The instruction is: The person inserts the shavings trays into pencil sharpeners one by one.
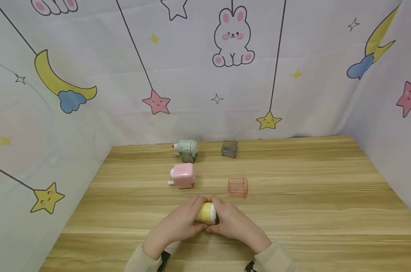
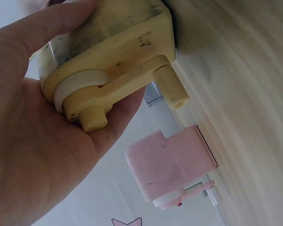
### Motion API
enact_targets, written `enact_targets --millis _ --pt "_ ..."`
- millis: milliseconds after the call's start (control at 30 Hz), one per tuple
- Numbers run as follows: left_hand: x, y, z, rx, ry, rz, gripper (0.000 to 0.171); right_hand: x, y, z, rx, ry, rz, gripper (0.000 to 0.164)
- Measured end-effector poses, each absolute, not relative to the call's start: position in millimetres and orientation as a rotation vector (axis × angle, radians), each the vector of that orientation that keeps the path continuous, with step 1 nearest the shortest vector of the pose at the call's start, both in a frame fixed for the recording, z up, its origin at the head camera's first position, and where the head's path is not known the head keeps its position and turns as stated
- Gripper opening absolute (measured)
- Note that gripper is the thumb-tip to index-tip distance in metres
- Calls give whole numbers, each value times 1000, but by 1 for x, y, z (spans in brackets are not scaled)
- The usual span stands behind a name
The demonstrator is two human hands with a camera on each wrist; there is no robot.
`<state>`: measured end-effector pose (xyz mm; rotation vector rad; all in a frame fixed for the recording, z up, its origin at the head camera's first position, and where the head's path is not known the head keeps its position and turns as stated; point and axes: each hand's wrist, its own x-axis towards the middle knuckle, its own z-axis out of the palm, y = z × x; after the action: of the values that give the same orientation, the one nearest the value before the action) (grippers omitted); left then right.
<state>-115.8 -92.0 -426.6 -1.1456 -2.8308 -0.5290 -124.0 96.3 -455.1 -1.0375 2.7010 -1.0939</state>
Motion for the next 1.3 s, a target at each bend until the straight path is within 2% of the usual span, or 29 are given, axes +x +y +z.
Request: enact_targets --millis 467,800,1067,1300 --pt "-116 -94 -421 -1133 -2888 -597 57 -123 98 -455 -1036 2696 -1089 59" --pt "-115 -94 -418 -1104 -2899 -623 66 -122 99 -453 -1015 2734 -1056 64" --pt "-115 -93 -416 -1074 -2884 -639 62 -120 104 -451 -1040 2760 -980 71" --pt "-121 -97 -413 -1065 -2766 -580 51 -120 108 -451 -1093 2901 -904 64"
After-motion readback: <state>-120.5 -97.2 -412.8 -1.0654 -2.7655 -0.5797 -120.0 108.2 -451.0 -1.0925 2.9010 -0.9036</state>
